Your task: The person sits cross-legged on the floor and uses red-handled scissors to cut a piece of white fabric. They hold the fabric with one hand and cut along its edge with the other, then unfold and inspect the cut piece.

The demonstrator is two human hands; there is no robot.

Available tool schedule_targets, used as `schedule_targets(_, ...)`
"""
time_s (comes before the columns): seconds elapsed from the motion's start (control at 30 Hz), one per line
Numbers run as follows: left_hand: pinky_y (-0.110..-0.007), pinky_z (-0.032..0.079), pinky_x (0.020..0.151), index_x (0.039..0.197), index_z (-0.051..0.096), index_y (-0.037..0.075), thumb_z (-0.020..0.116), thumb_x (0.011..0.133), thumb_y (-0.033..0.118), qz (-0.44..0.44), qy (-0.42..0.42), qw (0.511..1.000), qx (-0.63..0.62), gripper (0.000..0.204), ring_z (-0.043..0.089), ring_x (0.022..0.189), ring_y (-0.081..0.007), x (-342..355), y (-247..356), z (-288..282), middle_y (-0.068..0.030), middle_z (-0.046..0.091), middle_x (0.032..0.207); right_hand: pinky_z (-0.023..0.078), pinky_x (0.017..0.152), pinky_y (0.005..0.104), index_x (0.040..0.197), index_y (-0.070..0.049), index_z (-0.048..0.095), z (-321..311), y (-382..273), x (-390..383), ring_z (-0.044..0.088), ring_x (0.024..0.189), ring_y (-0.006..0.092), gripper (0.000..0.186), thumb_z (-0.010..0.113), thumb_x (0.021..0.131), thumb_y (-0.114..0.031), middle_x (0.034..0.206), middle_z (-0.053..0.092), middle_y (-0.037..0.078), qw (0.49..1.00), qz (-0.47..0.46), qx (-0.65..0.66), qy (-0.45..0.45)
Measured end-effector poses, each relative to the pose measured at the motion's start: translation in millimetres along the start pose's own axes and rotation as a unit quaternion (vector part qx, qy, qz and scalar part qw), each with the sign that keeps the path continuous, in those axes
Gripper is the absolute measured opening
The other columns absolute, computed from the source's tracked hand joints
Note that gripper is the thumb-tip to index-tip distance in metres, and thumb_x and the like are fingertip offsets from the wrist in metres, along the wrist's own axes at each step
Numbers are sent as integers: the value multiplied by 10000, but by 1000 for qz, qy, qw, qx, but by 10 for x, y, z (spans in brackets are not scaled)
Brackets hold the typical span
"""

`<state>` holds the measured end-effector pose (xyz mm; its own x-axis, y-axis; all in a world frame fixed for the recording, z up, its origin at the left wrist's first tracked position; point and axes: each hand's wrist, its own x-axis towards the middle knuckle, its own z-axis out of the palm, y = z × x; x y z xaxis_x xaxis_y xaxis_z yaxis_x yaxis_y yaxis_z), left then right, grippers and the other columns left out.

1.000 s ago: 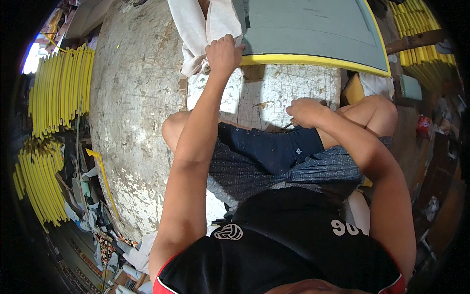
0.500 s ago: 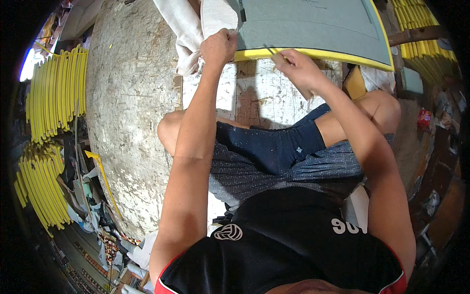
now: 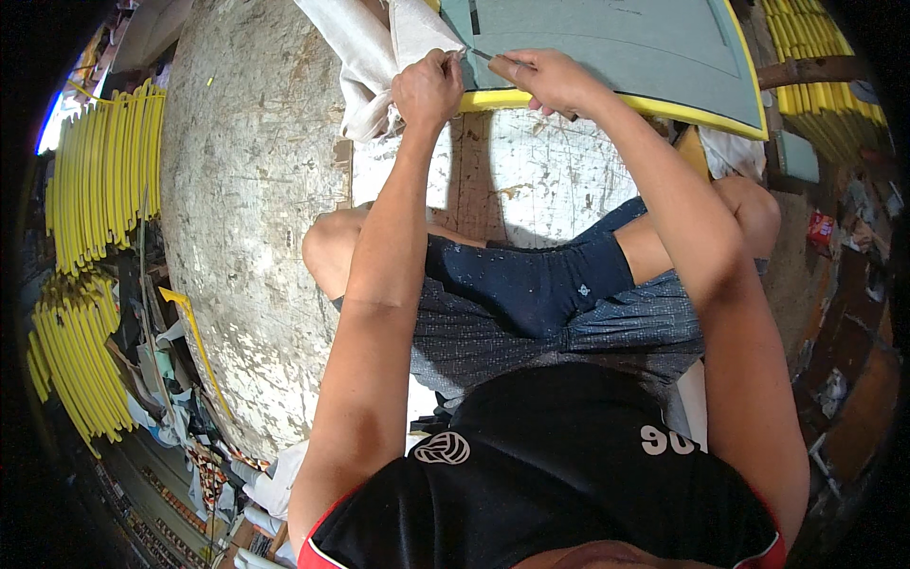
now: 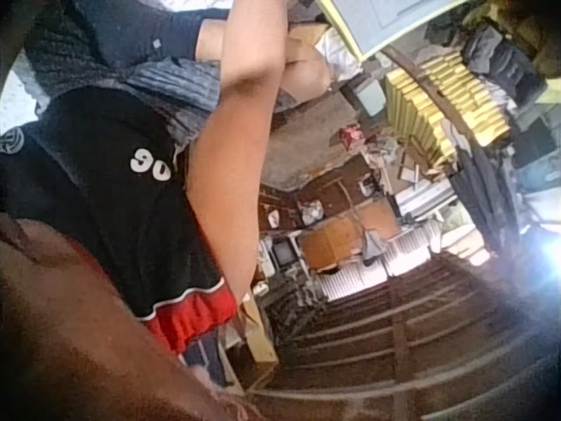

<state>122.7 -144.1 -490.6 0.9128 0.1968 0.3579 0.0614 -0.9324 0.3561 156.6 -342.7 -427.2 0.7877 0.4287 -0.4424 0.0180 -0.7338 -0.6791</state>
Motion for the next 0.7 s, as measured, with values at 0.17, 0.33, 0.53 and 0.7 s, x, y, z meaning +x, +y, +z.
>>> schedule_targets(0.17,-452,518,585,781,700,78,639,898,303,4,11,1000,-3,262,661,568,-334,-3,8,17,-161,661,612,504,525,333,1341,-134,619,83,125,185,637,541,188,538,571,952,-504,728,668,152,998,-39,31,45)
schedule_targets(0.33,-455,511,587,776,695,77,642,886,292,6,29,1000,-8,247,660,578,-334,-7,-21,79,-161,657,609,514,557,338,1372,-145,590,233,129,202,658,601,208,502,555,973,-448,756,676,152,994,-43,62,78)
schedule_targets(0.53,-486,514,618,816,699,87,604,915,361,1,34,999,-42,306,661,645,-400,-32,-95,83,-196,661,654,548,725,412,1331,-168,616,371,-308,276,691,759,283,477,471,1000,-479,886,713,151,995,-17,40,90)
schedule_targets(0.7,-485,504,613,787,671,69,593,923,365,-5,17,995,-97,335,650,645,-412,-30,-78,46,-206,642,636,510,539,315,1374,-182,598,376,340,347,619,619,149,463,539,998,-446,791,669,93,938,-209,-122,248)
